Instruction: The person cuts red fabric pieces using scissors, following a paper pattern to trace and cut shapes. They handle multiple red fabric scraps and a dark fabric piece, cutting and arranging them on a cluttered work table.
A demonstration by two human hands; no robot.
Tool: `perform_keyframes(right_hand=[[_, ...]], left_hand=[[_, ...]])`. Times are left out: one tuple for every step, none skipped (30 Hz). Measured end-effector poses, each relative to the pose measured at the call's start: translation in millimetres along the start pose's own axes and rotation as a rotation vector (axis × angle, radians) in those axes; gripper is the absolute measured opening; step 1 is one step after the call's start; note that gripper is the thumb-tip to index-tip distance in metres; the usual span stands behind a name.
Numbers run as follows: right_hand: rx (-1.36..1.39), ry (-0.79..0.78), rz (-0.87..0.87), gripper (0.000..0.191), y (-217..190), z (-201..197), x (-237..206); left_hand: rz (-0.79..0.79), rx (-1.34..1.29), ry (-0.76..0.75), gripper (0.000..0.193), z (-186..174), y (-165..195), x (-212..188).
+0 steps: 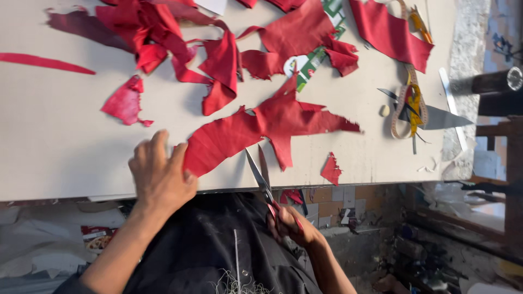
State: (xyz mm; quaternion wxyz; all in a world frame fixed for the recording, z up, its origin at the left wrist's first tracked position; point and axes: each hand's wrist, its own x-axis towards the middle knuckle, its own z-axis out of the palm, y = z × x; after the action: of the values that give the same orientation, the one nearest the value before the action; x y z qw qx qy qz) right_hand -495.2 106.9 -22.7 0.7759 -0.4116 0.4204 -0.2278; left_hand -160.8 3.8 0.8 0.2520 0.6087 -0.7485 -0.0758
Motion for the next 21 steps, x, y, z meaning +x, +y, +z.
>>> perform_keyframes(right_hand=[[0.034, -0.017, 0.010, 0.076, 2, -3, 12], [0.061, -0.032, 0.019, 0.075, 3, -7, 25], [0.090, -0.044, 0.021, 0.074, 3, -10, 39], [0.039, 0.007, 0.083, 0.073, 0, -14, 51], [-0.011, 0.061, 0.146, 0.072, -5, -20, 60], [-0.060, 0.119, 0.208, 0.071, -11, -26, 68], [-0.095, 0.136, 0.209, 0.072, -20, -34, 73], [-0.124, 0.153, 0.214, 0.072, -32, -43, 73], [-0.150, 0.171, 0.225, 0.073, -42, -51, 71], [-0.254, 0.205, 0.250, 0.072, -51, -58, 69], [-0.360, 0.239, 0.268, 0.072, -61, -65, 67], [-0.464, 0.274, 0.287, 0.071, -68, -70, 66], [-0.662, 0.299, 0.321, 0.072, -74, -72, 67], [-0.860, 0.326, 0.354, 0.073, -78, -73, 67], [-1.058, 0.354, 0.390, 0.075, -82, -72, 66], [-1.075, 0.389, 0.343, 0.071, -85, -69, 65], [-1.092, 0.430, 0.298, 0.067, -87, -65, 64], [-1.108, 0.483, 0.249, 0.063, -90, -61, 63], [-0.975, 0.521, 0.268, 0.063, -94, -58, 61], [-0.841, 0.550, 0.283, 0.064, -98, -56, 58], [-0.706, 0.567, 0.292, 0.064, -102, -54, 55]], left_hand=[[0.049, 0.194, 0.147, 0.057, 3, 2, 0], [0.075, 0.009, 0.032, 0.047, 13, 7, 3], [0.111, -0.178, -0.081, 0.038, 26, 12, 8], [0.105, -0.197, -0.054, 0.040, 37, 15, 8], [0.101, -0.219, -0.028, 0.043, 47, 17, 8], [0.100, -0.242, -0.004, 0.046, 56, 17, 9], [0.098, -0.247, 0.000, 0.046, 62, 16, 8], [0.094, -0.252, -0.002, 0.046, 66, 15, 7], [0.087, -0.259, -0.009, 0.046, 67, 13, 5], [0.088, -0.258, -0.008, 0.047, 66, 12, 4], [0.093, -0.255, -0.004, 0.047, 64, 11, 2], [0.100, -0.252, 0.000, 0.048, 61, 12, 2], [0.094, -0.241, 0.003, 0.047, 59, 13, 1], [0.093, -0.230, 0.007, 0.046, 56, 15, 2], [0.093, -0.222, 0.009, 0.044, 55, 18, 3], [0.100, -0.201, 0.020, 0.042, 55, 20, 5], [0.110, -0.183, 0.032, 0.040, 56, 22, 8], [0.132, -0.169, 0.048, 0.038, 57, 24, 10], [0.138, -0.169, 0.057, 0.032, 60, 25, 12], [0.139, -0.168, 0.065, 0.027, 62, 25, 13], [0.135, -0.162, 0.073, 0.022, 63, 25, 12]])
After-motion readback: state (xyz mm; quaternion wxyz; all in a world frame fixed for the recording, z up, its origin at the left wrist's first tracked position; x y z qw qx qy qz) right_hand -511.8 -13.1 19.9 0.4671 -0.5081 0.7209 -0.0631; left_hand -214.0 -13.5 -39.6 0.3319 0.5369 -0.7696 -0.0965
